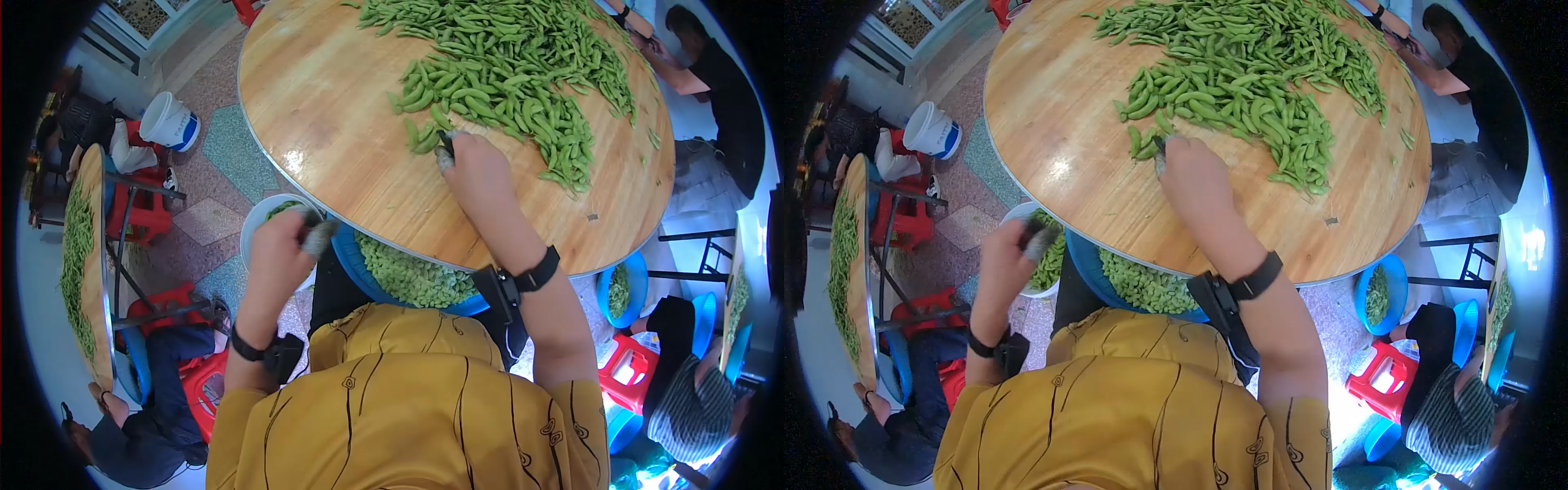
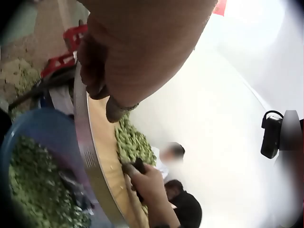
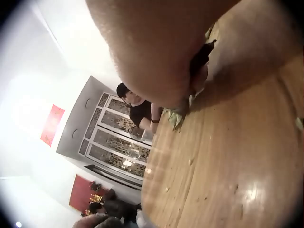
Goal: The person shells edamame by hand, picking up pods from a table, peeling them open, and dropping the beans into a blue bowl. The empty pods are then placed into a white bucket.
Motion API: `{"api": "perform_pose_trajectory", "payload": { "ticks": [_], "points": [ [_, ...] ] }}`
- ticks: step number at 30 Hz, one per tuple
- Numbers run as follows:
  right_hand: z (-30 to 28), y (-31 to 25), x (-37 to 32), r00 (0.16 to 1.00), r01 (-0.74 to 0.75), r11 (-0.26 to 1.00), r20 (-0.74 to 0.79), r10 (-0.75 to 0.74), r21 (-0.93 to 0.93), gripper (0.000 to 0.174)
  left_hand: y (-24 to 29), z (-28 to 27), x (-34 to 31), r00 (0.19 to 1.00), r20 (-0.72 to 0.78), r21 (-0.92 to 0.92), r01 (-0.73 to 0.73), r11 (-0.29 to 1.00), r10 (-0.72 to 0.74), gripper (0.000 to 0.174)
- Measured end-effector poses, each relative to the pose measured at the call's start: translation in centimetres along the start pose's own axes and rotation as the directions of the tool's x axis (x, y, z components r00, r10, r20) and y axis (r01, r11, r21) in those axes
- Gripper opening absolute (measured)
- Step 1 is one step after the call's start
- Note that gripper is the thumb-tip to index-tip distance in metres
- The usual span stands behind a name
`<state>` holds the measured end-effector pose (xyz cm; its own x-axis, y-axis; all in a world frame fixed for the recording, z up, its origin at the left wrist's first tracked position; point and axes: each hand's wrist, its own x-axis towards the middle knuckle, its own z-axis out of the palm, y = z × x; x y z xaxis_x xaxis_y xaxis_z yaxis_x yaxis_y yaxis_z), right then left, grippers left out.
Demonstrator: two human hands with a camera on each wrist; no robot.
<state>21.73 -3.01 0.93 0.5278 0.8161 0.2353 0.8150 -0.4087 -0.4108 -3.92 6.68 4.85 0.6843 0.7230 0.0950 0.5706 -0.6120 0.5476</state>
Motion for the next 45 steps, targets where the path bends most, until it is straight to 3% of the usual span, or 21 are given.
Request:
{"api": "perform_pose_trajectory", "payload": {
  "ticks": [5,7,9,11,13,15,19,24,26,30,32,33,34,35,36,38,40,42,43,44,45],
  "points": [
    [-3.2,0.6,-4.7,0.985,0.083,0.995,-0.159,-0.074,0.056,0.023,5.1,5.2,2.1,0.93,-0.128,-0.155,-0.363,0.919,0.345,0.019],
    [-6.1,0.4,-6.4,0.961,-0.159,0.909,0.273,0.052,0.385,0.023,6.2,7.6,2.7,0.902,-0.079,-0.193,-0.431,0.882,0.424,0.02],
    [-6.3,1.3,-7.8,0.951,-0.233,0.811,0.299,0.076,0.536,0.024,6.8,8.4,3.1,0.86,-0.03,-0.234,-0.502,0.832,0.51,0.021],
    [-6.5,1.8,-8.7,0.941,-0.299,0.677,0.324,0.094,0.673,0.025,7.2,8.1,3.4,0.78,0.357,-0.492,-0.31,0.813,0.514,0.019],
    [-6.6,2.0,-9.3,0.887,-0.459,0.475,0.414,0.203,0.751,0.029,6.8,8.6,3.0,0.806,0.377,-0.605,-0.159,0.78,0.457,0.017],
    [-6.8,1.3,-10.4,0.882,-0.464,0.434,0.448,0.146,0.772,0.031,6.3,8.9,2.7,0.855,0.434,-0.709,0.128,0.694,0.285,0.015],
    [-6.7,0.7,-10.9,0.844,-0.507,0.355,0.535,0.021,0.785,0.037,6.5,8.9,2.0,0.856,0.456,-0.72,0.192,0.667,0.245,0.016],
    [-4.6,1.4,-11.5,0.863,-0.465,0.475,0.502,0.056,0.747,0.038,7.0,8.4,1.9,0.877,0.25,-0.5,-0.245,0.831,0.409,0.013],
    [-2.8,2.0,-12.0,0.949,-0.234,0.579,0.313,-0.038,0.781,0.038,7.3,8.3,1.7,0.872,0.25,-0.43,-0.289,0.856,0.42,0.015],
    [-2.8,0.9,-11.5,0.947,-0.279,0.554,0.32,0.025,0.784,0.037,7.1,8.9,1.0,0.852,0.181,-0.247,-0.444,0.861,0.491,0.023],
    [-3.5,0.3,-11.1,0.836,-0.548,0.199,0.544,0.078,0.813,0.035,6.6,9.2,1.2,0.833,0.145,-0.282,-0.482,0.83,0.533,0.019],
    [-3.9,0.4,-11.0,0.836,-0.547,0.199,0.544,0.078,0.813,0.035,6.3,9.1,1.3,0.816,0.105,-0.312,-0.516,0.798,0.569,0.015],
    [-4.5,0.7,-11.0,0.76,-0.648,-0.05,0.649,0.014,0.76,0.033,6.2,8.8,1.3,0.816,0.105,-0.312,-0.515,0.798,0.568,0.015],
    [-4.9,0.9,-11.0,0.682,-0.715,-0.286,0.727,-0.081,0.638,0.03,6.2,8.2,1.4,0.871,0.28,-0.619,-0.156,0.77,0.403,0.013],
    [-5.1,0.9,-11.1,0.681,-0.716,-0.286,0.728,-0.083,0.637,0.03,6.1,7.8,1.4,0.824,0.491,-0.767,0.255,0.589,0.282,0.014],
    [-5.4,0.9,-11.4,0.644,-0.722,-0.486,0.735,-0.213,0.492,0.029,5.1,7.9,1.9,0.755,0.588,-0.771,0.415,0.482,0.29,0.016],
    [-5.5,0.5,-10.9,0.628,-0.735,-0.413,0.77,-0.113,0.539,0.029,5.4,8.1,2.0,0.672,0.667,-0.742,0.559,0.371,0.322,0.019],
    [-5.6,-0.2,-10.8,0.607,-0.751,-0.334,0.794,-0.011,0.57,0.03,6.4,8.0,1.2,0.896,0.329,-0.63,-0.029,0.776,0.3,0.016],
    [-5.5,-0.9,-11.1,0.669,-0.724,-0.191,0.742,0.04,0.663,0.032,6.3,8.2,1.3,0.896,0.328,-0.63,-0.03,0.776,0.3,0.016],
    [-5.5,-1.2,-11.3,0.731,-0.677,-0.041,0.678,0.078,0.735,0.033,6.0,8.6,1.4,0.881,0.177,-0.399,-0.344,0.85,0.44,0.016],
    [-5.5,-1.2,-11.3,0.733,-0.676,-0.041,0.676,0.076,0.736,0.033,5.9,8.7,1.5,0.799,0.069,-0.091,-0.591,0.801,0.598,0.017]
  ]
}}
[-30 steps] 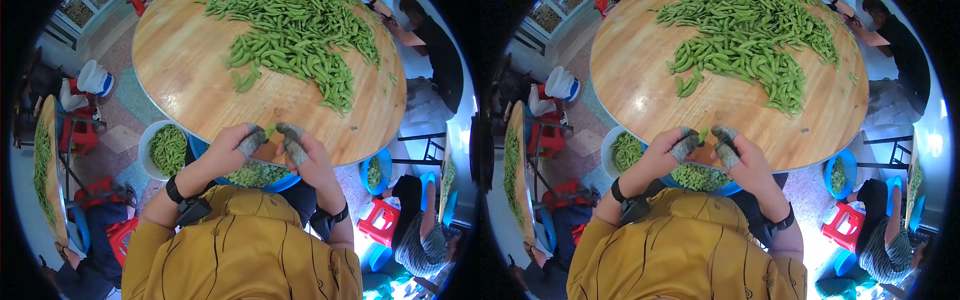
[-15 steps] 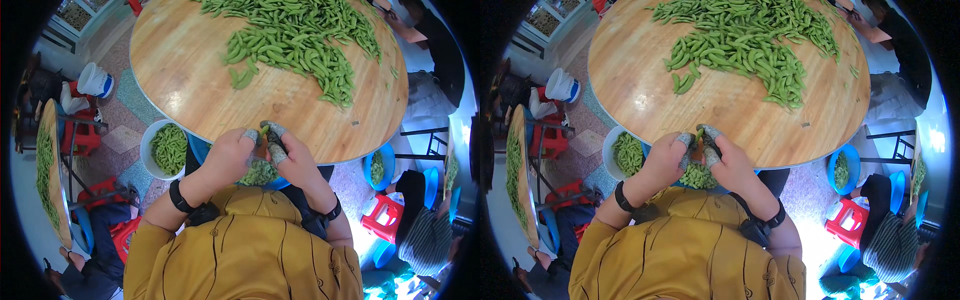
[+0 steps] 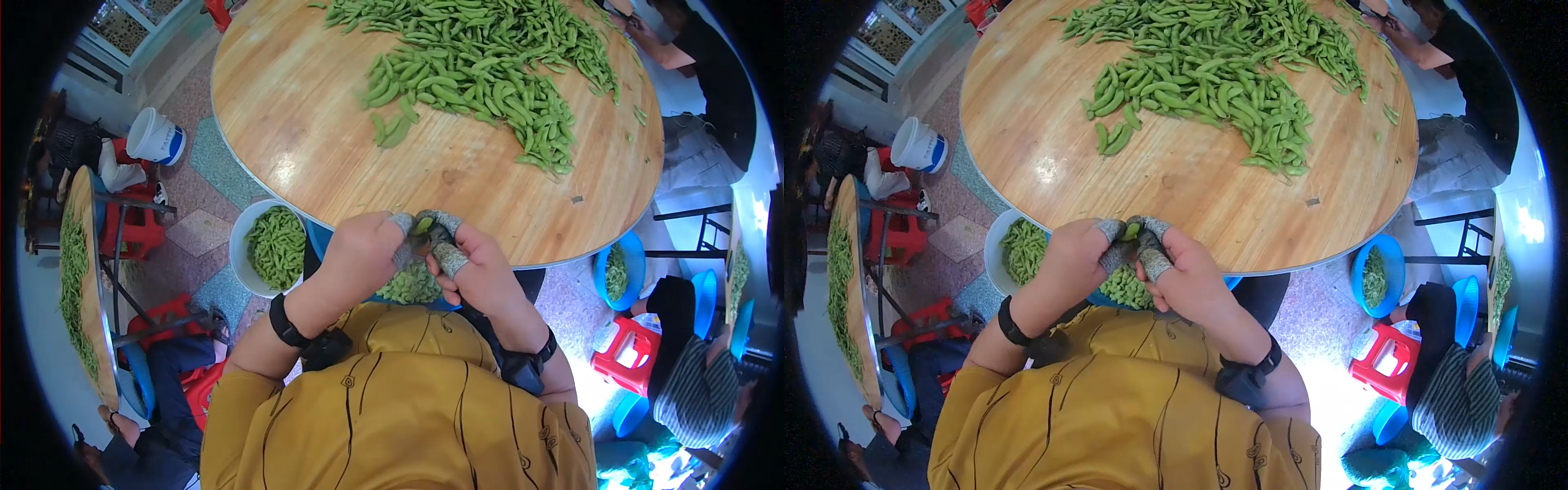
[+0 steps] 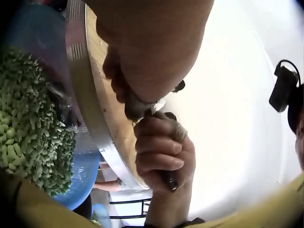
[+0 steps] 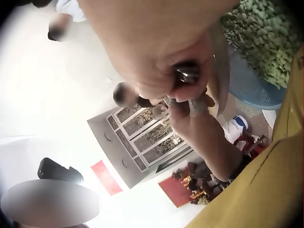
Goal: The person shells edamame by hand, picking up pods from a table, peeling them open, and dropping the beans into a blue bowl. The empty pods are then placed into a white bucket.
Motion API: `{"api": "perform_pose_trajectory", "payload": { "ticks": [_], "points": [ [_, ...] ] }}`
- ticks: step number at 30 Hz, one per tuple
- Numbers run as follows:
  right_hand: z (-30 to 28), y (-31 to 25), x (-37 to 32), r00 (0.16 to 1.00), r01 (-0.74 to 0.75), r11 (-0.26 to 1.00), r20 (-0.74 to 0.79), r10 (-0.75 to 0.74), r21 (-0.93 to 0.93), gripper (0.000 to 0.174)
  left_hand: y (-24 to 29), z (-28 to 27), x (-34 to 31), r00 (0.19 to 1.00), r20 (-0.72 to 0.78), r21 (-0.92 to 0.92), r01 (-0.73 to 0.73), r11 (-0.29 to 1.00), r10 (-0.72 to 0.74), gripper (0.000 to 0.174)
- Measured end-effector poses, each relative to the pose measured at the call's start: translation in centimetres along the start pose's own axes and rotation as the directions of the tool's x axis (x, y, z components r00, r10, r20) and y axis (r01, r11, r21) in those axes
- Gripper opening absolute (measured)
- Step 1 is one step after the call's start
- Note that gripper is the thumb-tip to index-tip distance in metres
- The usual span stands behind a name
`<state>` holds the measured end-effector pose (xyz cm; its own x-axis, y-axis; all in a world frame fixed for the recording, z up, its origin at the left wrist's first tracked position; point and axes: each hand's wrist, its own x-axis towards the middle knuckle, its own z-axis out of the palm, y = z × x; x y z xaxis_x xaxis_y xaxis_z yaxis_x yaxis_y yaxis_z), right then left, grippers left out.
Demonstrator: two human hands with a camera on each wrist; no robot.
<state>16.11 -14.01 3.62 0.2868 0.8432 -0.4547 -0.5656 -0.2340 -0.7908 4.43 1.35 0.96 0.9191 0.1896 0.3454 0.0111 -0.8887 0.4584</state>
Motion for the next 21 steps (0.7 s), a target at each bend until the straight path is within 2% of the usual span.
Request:
{"api": "perform_pose_trajectory", "payload": {
  "ticks": [2,4,5,6,7,9,10,11,12,13,14,15,16,17,18,19,20,21],
  "points": [
    [-0.1,0.0,0.0,0.996,0.082,0.991,-0.009,-0.084,-0.107,0.036,0.3,-0.1,0.1,0.997,-0.055,0.057,-0.042,0.997,0.045,0.018],
    [-0.3,0.0,-0.2,0.998,0.056,0.997,-0.01,-0.056,-0.043,0.035,0.9,-0.5,0.2,0.99,-0.106,0.116,-0.078,0.99,0.09,0.019],
    [-0.4,0.0,-0.3,1.0,0.029,0.999,-0.012,-0.029,0.021,0.035,1.6,-1.1,0.1,0.964,0.075,-0.397,0.264,0.879,-0.256,0.019],
    [-0.6,-0.1,-0.5,1.0,0.029,0.999,-0.011,-0.028,0.021,0.035,1.9,-1.5,0.1,0.813,0.391,-0.708,0.565,0.424,-0.431,0.019],
    [-0.7,-0.2,-0.8,0.999,0.015,0.996,0.031,-0.018,0.088,0.034,1.5,-1.3,-0.2,0.812,0.393,-0.708,0.567,0.422,-0.432,0.019],
    [-0.9,0.0,-0.9,0.997,-0.002,0.988,0.071,-0.009,0.156,0.033,0.4,-1.0,-0.5,0.732,0.589,-0.781,0.625,-0.006,-0.342,0.018],
    [-1.0,0.2,-0.7,1.0,0.024,1.0,-0.003,-0.024,0.009,0.031,0.7,-0.9,-0.5,0.732,0.59,-0.78,0.626,-0.006,-0.34,0.018],
    [-1.1,0.5,-0.5,0.996,0.039,0.989,-0.072,-0.05,-0.142,0.031,1.2,-1.0,-0.3,0.759,0.529,-0.773,0.615,0.154,-0.379,0.018],
    [-1.1,0.8,-0.2,0.996,0.039,0.989,-0.074,-0.05,-0.141,0.031,1.6,-1.1,-0.3,0.789,0.461,-0.743,0.594,0.31,-0.407,0.023],
    [-1.1,1.2,0.2,0.934,0.233,0.828,-0.12,-0.337,-0.51,0.03,1.5,-1.0,-0.4,0.789,0.462,-0.742,0.594,0.31,-0.405,0.023],
    [-1.0,1.3,0.5,0.802,0.322,0.501,-0.049,-0.595,-0.803,0.03,1.4,-0.8,-0.6,0.869,0.375,-0.708,0.493,0.506,-0.323,0.027],
    [-0.8,0.9,0.5,0.802,0.322,0.5,-0.049,-0.595,-0.804,0.03,1.3,-0.7,-0.8,0.93,0.297,-0.642,0.364,0.675,-0.219,0.032],
    [-0.6,0.4,0.5,0.838,0.239,0.482,-0.072,-0.541,-0.843,0.031,1.2,-0.8,-0.8,0.93,0.297,-0.642,0.364,0.675,-0.219,0.032],
    [-0.3,0.2,0.6,0.868,0.157,0.456,-0.098,-0.486,-0.876,0.032,1.1,-0.9,-0.7,0.93,0.317,-0.564,0.343,0.752,-0.186,0.036],
    [-0.2,0.5,0.8,0.87,0.158,0.454,-0.093,-0.484,-0.877,0.032,1.1,-1.1,-0.7,0.927,0.339,-0.479,0.315,0.819,-0.159,0.041],
    [-0.3,1.0,1.2,0.838,0.184,0.371,-0.052,-0.543,-0.91,0.033,1.4,-1.4,-0.7,0.927,0.337,-0.479,0.318,0.818,-0.163,0.041],
    [-0.3,1.3,1.5,0.802,0.204,0.286,-0.008,-0.597,-0.936,0.034,1.8,-1.7,-0.6,0.946,0.261,-0.465,0.299,0.833,-0.194,0.04],
    [-0.2,1.3,1.4,0.803,0.204,0.287,-0.007,-0.596,-0.936,0.034,2.0,-1.8,-0.6,0.958,0.183,-0.45,0.281,0.847,-0.221,0.039]
  ]
}}
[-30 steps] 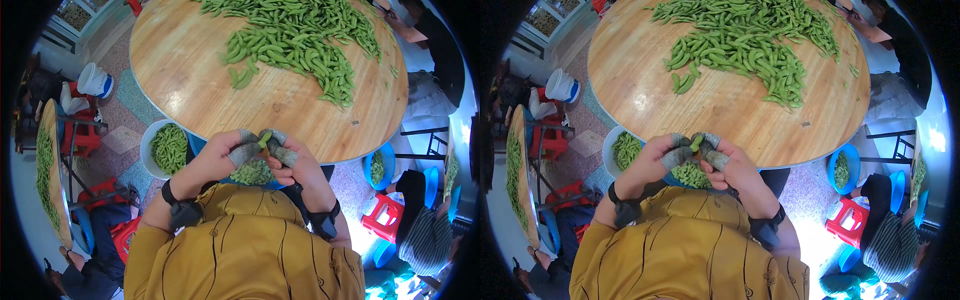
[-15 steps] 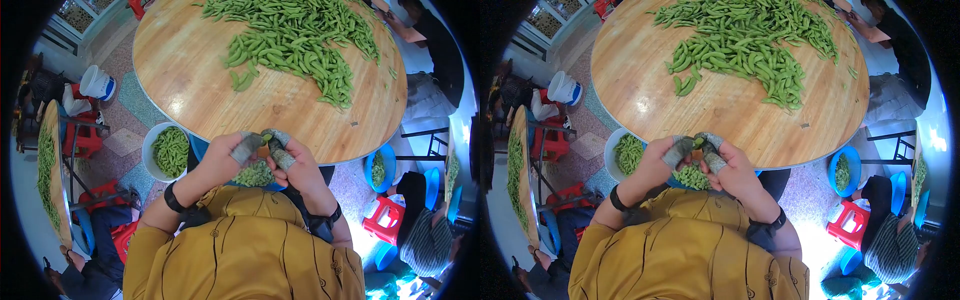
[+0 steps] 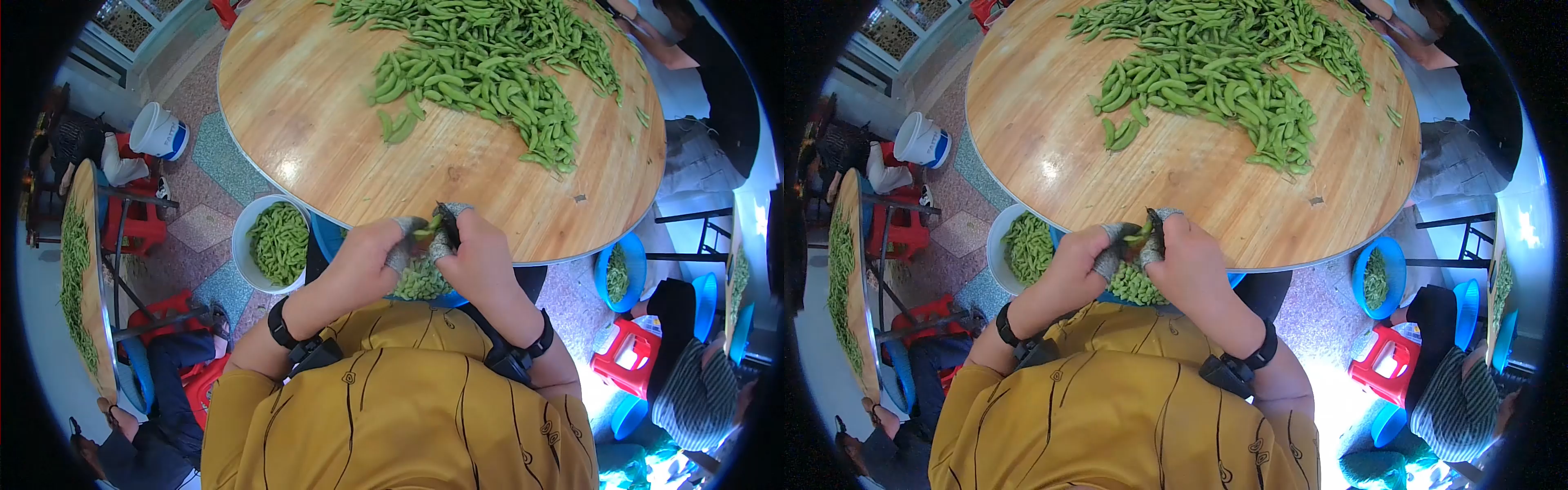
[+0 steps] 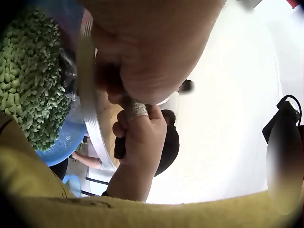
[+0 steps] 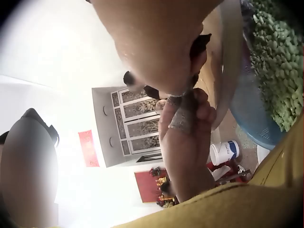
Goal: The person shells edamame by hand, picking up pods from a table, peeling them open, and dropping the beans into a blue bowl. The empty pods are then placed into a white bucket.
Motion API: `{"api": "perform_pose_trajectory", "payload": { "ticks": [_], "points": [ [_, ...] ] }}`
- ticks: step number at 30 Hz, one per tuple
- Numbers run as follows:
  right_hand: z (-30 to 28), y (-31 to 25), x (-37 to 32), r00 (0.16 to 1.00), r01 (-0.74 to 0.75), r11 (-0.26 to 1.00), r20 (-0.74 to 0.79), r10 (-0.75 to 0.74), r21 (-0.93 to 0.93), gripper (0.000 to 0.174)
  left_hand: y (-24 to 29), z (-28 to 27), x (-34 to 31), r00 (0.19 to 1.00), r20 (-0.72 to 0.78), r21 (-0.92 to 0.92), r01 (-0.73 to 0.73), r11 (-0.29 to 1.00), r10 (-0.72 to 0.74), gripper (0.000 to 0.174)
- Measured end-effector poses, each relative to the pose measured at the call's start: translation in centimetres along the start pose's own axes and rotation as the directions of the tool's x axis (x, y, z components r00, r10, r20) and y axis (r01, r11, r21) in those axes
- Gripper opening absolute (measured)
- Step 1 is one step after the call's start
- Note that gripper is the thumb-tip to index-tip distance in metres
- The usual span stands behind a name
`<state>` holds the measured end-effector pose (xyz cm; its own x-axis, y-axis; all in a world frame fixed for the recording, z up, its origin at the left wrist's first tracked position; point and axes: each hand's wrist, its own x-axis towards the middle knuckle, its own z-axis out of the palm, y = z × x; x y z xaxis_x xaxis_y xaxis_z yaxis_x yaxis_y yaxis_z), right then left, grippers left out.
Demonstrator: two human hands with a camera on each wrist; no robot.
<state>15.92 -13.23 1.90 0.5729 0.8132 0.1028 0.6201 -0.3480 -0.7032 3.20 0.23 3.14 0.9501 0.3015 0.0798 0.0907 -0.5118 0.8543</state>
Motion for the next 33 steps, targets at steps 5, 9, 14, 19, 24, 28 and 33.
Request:
{"api": "perform_pose_trajectory", "payload": {
  "ticks": [5,9,14,19,24,28,33],
  "points": [
    [-1.6,-0.8,-0.9,0.96,0.035,0.996,0.276,-0.058,0.087,0.03,-1.3,-1.0,-0.5,0.983,-0.042,-0.076,0.177,0.981,-0.18,0.035],
    [-0.4,0.3,-0.6,0.995,-0.102,0.932,0.038,0.094,0.347,0.022,-1.2,-0.9,-0.5,0.964,0.137,-0.24,0.256,0.937,-0.228,0.031],
    [-0.9,0.5,0.4,0.939,-0.323,0.737,0.298,0.171,0.594,0.019,-0.8,0.2,-0.5,0.949,0.232,-0.651,0.313,0.691,-0.211,0.021],
    [-1.0,1.1,0.2,0.85,-0.526,0.26,0.508,0.138,0.81,0.014,-1.1,-0.1,-0.2,0.888,0.364,-0.677,0.459,0.576,-0.28,0.017],
    [-0.5,0.7,-0.2,0.917,-0.396,0.147,0.383,0.107,0.906,0.019,-1.3,1.5,-0.2,0.901,0.42,-0.906,0.424,0.018,-0.105,0.013],
    [0.3,1.1,-0.3,0.958,-0.277,0.485,0.202,0.202,0.83,0.02,-1.2,1.5,0.1,0.904,0.2,-0.805,0.371,0.462,-0.378,0.011],
    [-0.2,0.7,-1.0,0.977,-0.214,0.746,0.131,0.169,0.63,0.02,-0.9,1.7,-0.1,0.97,-0.013,-0.573,0.191,0.797,-0.242,0.01]
  ]
}}
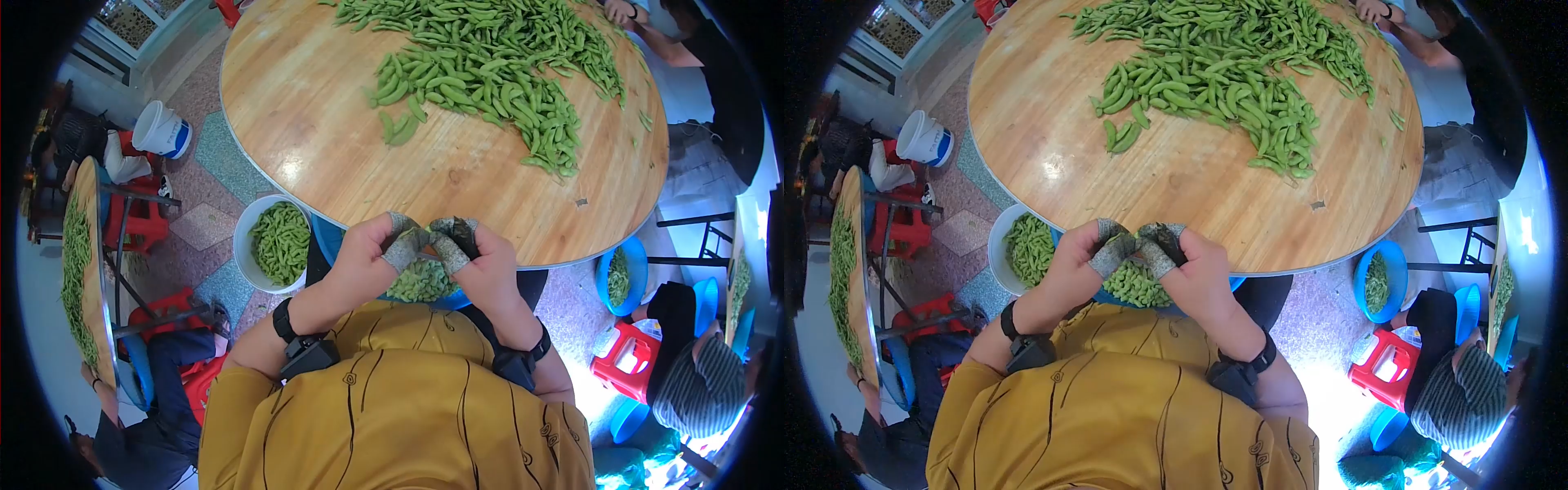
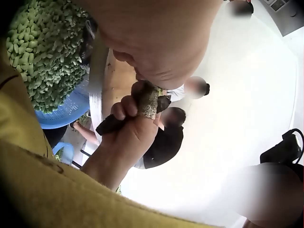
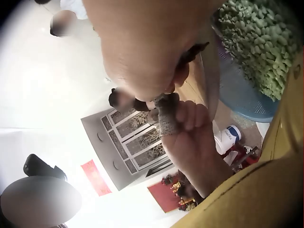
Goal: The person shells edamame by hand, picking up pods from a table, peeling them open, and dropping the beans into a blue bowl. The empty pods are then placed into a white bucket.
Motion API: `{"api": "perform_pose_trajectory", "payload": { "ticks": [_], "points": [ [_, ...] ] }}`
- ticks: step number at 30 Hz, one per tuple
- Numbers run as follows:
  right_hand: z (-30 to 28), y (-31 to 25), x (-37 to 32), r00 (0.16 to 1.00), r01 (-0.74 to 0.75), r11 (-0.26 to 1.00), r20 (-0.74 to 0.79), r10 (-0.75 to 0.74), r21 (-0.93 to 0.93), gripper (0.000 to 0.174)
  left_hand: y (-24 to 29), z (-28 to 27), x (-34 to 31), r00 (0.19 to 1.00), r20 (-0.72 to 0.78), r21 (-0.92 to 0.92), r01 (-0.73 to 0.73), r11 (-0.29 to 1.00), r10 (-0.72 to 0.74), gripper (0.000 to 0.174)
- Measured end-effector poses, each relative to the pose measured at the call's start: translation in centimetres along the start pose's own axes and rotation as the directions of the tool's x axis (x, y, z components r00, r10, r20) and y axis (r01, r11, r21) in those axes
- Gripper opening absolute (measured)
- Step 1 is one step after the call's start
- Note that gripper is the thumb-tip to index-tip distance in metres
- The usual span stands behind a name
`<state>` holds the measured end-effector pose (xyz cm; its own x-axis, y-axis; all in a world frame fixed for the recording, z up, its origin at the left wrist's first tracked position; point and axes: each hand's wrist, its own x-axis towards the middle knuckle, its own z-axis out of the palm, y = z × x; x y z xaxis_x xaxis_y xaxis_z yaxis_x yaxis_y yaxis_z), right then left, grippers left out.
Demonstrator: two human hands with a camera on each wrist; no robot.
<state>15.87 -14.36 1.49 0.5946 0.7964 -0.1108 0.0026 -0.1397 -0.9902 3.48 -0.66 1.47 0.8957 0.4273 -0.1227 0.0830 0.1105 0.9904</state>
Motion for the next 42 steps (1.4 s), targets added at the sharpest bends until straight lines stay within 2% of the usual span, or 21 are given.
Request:
{"api": "perform_pose_trajectory", "payload": {
  "ticks": [4,8,11,12,13,14,16,17,19,23,26,27,28,29,33,35,36,38,39,41,42],
  "points": [
    [-0.3,-0.1,-0.1,0.995,-0.065,0.989,0.08,0.055,0.134,0.022,0.7,-1.0,0.1,0.987,0.155,0.081,-0.052,0.995,0.039,0.013],
    [-0.4,0.0,-0.1,0.995,0.02,0.999,0.096,-0.023,0.039,0.024,0.6,-1.3,0.3,0.981,0.189,0.068,-0.065,0.996,0.051,0.013],
    [-0.7,-0.2,0.2,0.995,0.064,0.997,0.079,-0.062,-0.033,0.021,0.9,-1.4,0.3,0.972,0.223,-0.067,0.091,0.994,-0.074,0.013],
    [-1.0,-0.5,0.4,0.982,-0.154,0.95,0.151,0.116,0.272,0.018,0.4,-1.8,0.4,0.942,0.313,-0.336,0.233,0.913,-0.125,0.014],
    [-1.2,-0.7,0.6,0.927,-0.367,0.768,0.273,0.257,0.525,0.015,0.2,-2.0,0.5,0.901,0.411,-0.56,0.371,0.741,-0.141,0.015],
    [-1.2,-0.8,0.7,0.927,-0.367,0.771,0.277,0.254,0.52,0.015,0.1,-1.9,0.5,0.904,0.406,-0.563,0.364,0.742,-0.136,0.015],
    [-0.8,-0.8,0.6,0.943,-0.331,0.829,0.183,0.278,0.451,0.012,0.9,-1.2,0.6,0.961,0.171,-0.291,0.26,0.921,-0.218,0.017],
    [-0.6,-0.8,0.6,0.943,-0.332,0.831,0.188,0.275,0.447,0.012,0.6,-0.9,0.7,0.963,0.166,-0.293,0.256,0.921,-0.214,0.017],
    [-0.4,-0.8,0.5,0.971,-0.222,0.959,0.128,0.201,0.176,0.014,-0.1,-0.4,0.9,0.992,0.123,0.007,0.008,1.0,-0.009,0.018],
    [-0.5,-0.7,0.7,0.989,-0.143,0.988,0.053,0.14,0.052,0.016,0.4,0.0,1.2,0.975,0.149,-0.298,0.206,0.932,-0.168,0.013],
    [0.0,-0.9,0.9,0.999,0.006,1.0,-0.037,-0.005,0.014,0.018,0.9,0.3,1.5,0.981,0.051,-0.283,0.192,0.94,-0.186,0.011],
    [0.0,-1.2,1.0,0.977,0.187,0.942,-0.044,-0.207,-0.279,0.018,0.4,0.2,1.6,0.983,0.049,-0.283,0.186,0.941,-0.179,0.011],
    [0.1,-1.4,1.0,0.919,0.335,0.77,0.006,-0.395,-0.543,0.019,-0.5,0.0,1.7,0.997,0.012,-0.195,0.074,0.978,-0.074,0.011],
    [0.3,-1.5,0.9,0.922,0.336,0.769,0.022,-0.387,-0.544,0.019,-0.9,-0.2,1.7,0.999,-0.015,-0.102,-0.036,0.994,0.035,0.011],
    [0.5,-1.0,0.6,0.914,0.384,0.777,0.087,-0.396,-0.5,0.02,0.6,-0.4,1.1,0.998,-0.03,-0.064,-0.052,0.997,0.05,0.01],
    [0.8,-0.4,0.5,0.981,0.188,0.942,-0.003,-0.196,-0.278,0.021,0.4,-0.5,1.0,0.999,0.03,-0.139,-0.037,0.99,0.042,0.011],
    [0.8,-0.5,0.7,0.981,0.187,0.942,-0.001,-0.195,-0.28,0.021,0.6,-0.6,0.9,0.999,0.029,-0.141,-0.037,0.989,0.042,0.011],
    [0.5,-0.8,1.2,0.971,-0.233,0.959,0.091,0.221,0.16,0.022,1.0,-1.0,0.7,0.984,0.059,-0.347,0.176,0.921,-0.166,0.012],
    [0.5,-1.0,1.2,0.971,-0.232,0.959,0.091,0.22,0.159,0.022,0.9,-1.5,0.4,0.985,0.059,-0.347,0.175,0.921,-0.164,0.012],
    [0.3,-1.3,1.2,0.984,0.026,0.933,0.174,0.039,-0.358,0.024,0.4,-3.5,-0.4,0.979,-0.201,-0.181,0.004,0.983,-0.041,0.014],
    [0.1,-1.4,1.4,0.984,0.024,0.933,0.174,0.041,-0.359,0.024,0.5,-4.8,-1.0,0.966,-0.256,-0.111,0.003,0.994,-0.032,0.012]
  ]
}}
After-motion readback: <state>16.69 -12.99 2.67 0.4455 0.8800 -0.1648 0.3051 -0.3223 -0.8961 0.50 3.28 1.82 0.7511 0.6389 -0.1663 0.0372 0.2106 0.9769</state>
